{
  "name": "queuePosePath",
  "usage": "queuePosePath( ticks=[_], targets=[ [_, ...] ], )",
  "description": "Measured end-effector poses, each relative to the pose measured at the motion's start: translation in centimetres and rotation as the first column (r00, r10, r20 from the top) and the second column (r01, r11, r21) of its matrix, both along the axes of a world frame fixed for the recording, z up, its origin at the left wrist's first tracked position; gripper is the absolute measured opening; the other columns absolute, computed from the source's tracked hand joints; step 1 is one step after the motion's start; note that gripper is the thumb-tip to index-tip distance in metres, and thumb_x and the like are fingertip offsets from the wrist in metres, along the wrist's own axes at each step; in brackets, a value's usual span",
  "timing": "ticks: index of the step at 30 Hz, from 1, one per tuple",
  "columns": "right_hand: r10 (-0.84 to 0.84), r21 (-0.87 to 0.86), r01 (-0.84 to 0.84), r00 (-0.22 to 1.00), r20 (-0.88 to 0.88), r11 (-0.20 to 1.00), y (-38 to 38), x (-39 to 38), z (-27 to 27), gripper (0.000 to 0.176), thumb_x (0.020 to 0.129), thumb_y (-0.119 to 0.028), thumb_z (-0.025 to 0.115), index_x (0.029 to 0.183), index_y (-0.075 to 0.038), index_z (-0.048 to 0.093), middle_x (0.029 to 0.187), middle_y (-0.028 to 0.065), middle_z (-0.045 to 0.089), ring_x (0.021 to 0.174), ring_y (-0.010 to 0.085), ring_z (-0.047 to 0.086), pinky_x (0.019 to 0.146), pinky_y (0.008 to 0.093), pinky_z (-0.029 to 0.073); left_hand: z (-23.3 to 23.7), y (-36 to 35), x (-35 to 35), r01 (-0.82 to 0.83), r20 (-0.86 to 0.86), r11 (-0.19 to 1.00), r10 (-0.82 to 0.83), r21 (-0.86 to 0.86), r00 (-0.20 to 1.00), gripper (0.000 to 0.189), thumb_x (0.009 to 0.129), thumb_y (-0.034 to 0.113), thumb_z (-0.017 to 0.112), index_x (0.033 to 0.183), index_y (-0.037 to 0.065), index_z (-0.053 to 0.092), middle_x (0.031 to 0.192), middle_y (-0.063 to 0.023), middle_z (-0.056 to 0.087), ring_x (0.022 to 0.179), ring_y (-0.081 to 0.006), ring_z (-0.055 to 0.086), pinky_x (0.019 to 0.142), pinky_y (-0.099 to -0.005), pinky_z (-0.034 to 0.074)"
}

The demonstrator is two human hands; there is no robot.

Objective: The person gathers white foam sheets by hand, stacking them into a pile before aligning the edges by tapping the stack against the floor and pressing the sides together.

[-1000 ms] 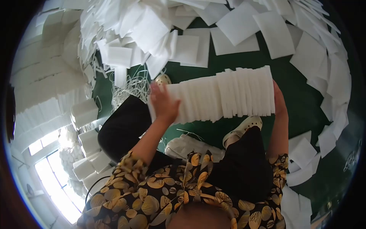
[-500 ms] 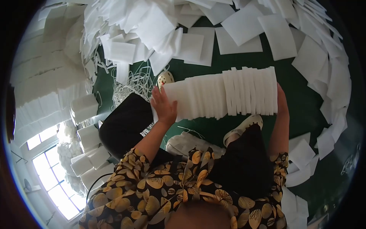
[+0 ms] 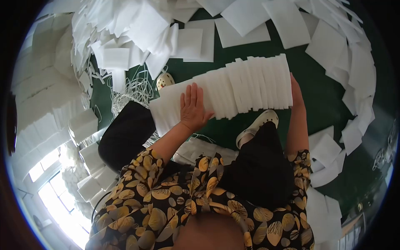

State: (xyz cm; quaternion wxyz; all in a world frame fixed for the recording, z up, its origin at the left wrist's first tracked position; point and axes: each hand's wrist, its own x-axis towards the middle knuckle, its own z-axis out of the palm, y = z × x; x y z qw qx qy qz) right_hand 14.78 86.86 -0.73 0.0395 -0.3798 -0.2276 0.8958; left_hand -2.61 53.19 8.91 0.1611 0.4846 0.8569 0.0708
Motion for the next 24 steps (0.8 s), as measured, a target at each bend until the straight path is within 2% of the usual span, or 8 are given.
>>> queuePosePath(
  ticks=[8, 10, 15, 17, 18, 19, 21, 24],
  targets=[
    [-0.038, 0.162, 0.016, 0.99, 0.133, 0.987, -0.3, 0.4, -0.1, 0.042, 0.098, -0.034, 0.046, 0.126, -0.005, 0.055, 0.116, 0.0054, 0.062, 0.101, 0.0171, 0.061, 0.087, 0.0313, 0.05, 1.6, -7.8, -4.6, -0.439, -0.31, 0.864, 0.499, 0.246, 0.809, 0.084, 0.09, 0.049, 0.048, 0.145, -0.005, 0.017, 0.152, -0.0258, 0.016, 0.141, -0.0406, 0.014, 0.112, -0.0526, 0.013],
    [-0.033, 0.164, 0.016, 0.994, 0.101, 0.986, -0.6, 0.9, -0.7, 0.043, 0.097, -0.034, 0.046, 0.128, -0.006, 0.054, 0.116, 0.0056, 0.062, 0.101, 0.0168, 0.061, 0.087, 0.0309, 0.049, -1.0, -9.6, -6.3, -0.881, -0.2, 0.473, 0.863, -0.004, 0.464, 0.079, 0.093, 0.049, 0.043, 0.145, -0.005, 0.017, 0.15, -0.0269, 0.019, 0.139, -0.0403, 0.02, 0.11, -0.0511, 0.019],
    [-0.07, 0.247, 0.016, 0.975, 0.211, 0.969, -0.7, 0.3, 1.7, 0.047, 0.097, -0.035, 0.047, 0.134, -0.006, 0.05, 0.117, 0.006, 0.062, 0.102, 0.0165, 0.06, 0.087, 0.031, 0.049, -1.7, -8.9, -7.5, -0.872, -0.041, 0.49, 0.871, 0.013, 0.489, 0.07, 0.096, 0.045, 0.038, 0.142, -0.006, 0.023, 0.145, -0.0271, 0.031, 0.136, -0.0363, 0.03, 0.109, -0.0463, 0.026],
    [0.024, 0.509, -0.123, 0.98, 0.197, 0.852, 0.8, 1.6, -0.7, 0.051, 0.094, -0.039, 0.05, 0.134, -0.006, 0.05, 0.117, 0.006, 0.062, 0.103, 0.0167, 0.06, 0.088, 0.0335, 0.048, -1.4, -10.1, -8.7, -0.979, 0.494, 0.125, 0.848, 0.164, 0.191, 0.068, 0.097, 0.047, 0.037, 0.138, -0.007, 0.031, 0.138, -0.0246, 0.042, 0.129, -0.0345, 0.041, 0.105, -0.0441, 0.032],
    [0.02, 0.513, -0.121, 0.98, 0.198, 0.85, 1.2, 1.5, -0.7, 0.051, 0.094, -0.039, 0.05, 0.134, -0.006, 0.05, 0.117, 0.006, 0.062, 0.103, 0.0167, 0.06, 0.088, 0.0335, 0.048, 0.6, -9.0, -8.9, -0.997, 0.633, -0.08, 0.771, -0.009, -0.068, 0.071, 0.097, 0.056, 0.031, 0.133, -0.005, 0.04, 0.133, -0.0204, 0.049, 0.121, -0.0325, 0.049, 0.103, -0.042, 0.037],
    [0.084, 0.53, -0.227, 0.956, 0.28, 0.817, 1.8, 1.5, -0.6, 0.052, 0.093, -0.038, 0.051, 0.134, -0.006, 0.05, 0.116, 0.006, 0.062, 0.103, 0.0171, 0.06, 0.089, 0.0346, 0.047, 0.1, -9.6, -9.4, -0.997, 0.638, -0.076, 0.767, -0.011, -0.066, 0.071, 0.097, 0.056, 0.031, 0.133, -0.005, 0.04, 0.133, -0.0204, 0.049, 0.121, -0.0325, 0.049, 0.103, -0.042, 0.037],
    [0.134, 0.541, -0.33, 0.92, 0.369, 0.774, 2.2, 1.2, 1.3, 0.053, 0.092, -0.038, 0.053, 0.133, -0.006, 0.05, 0.115, 0.0059, 0.062, 0.102, 0.0175, 0.06, 0.09, 0.0357, 0.047, -1.2, -10.8, -10.2, -0.808, 0.701, -0.005, 0.494, -0.589, -0.514, 0.078, 0.095, 0.064, 0.024, 0.133, -0.002, 0.043, 0.135, -0.0175, 0.049, 0.122, -0.0309, 0.049, 0.103, -0.0414, 0.037],
    [0.35, 0.358, -0.476, 0.863, 0.363, 0.803, 1.8, 0.2, 4.6, 0.051, 0.088, -0.032, 0.051, 0.132, -0.005, 0.049, 0.114, 0.0075, 0.061, 0.104, 0.0179, 0.059, 0.091, 0.0354, 0.047, 1.7, -7.6, -9.9, -0.807, 0.816, 0.204, 0.328, -0.554, -0.477, 0.083, 0.092, 0.068, 0.021, 0.136, 0.0, 0.041, 0.135, -0.0163, 0.05, 0.124, -0.0305, 0.047, 0.105, -0.0421, 0.037]
  ],
)
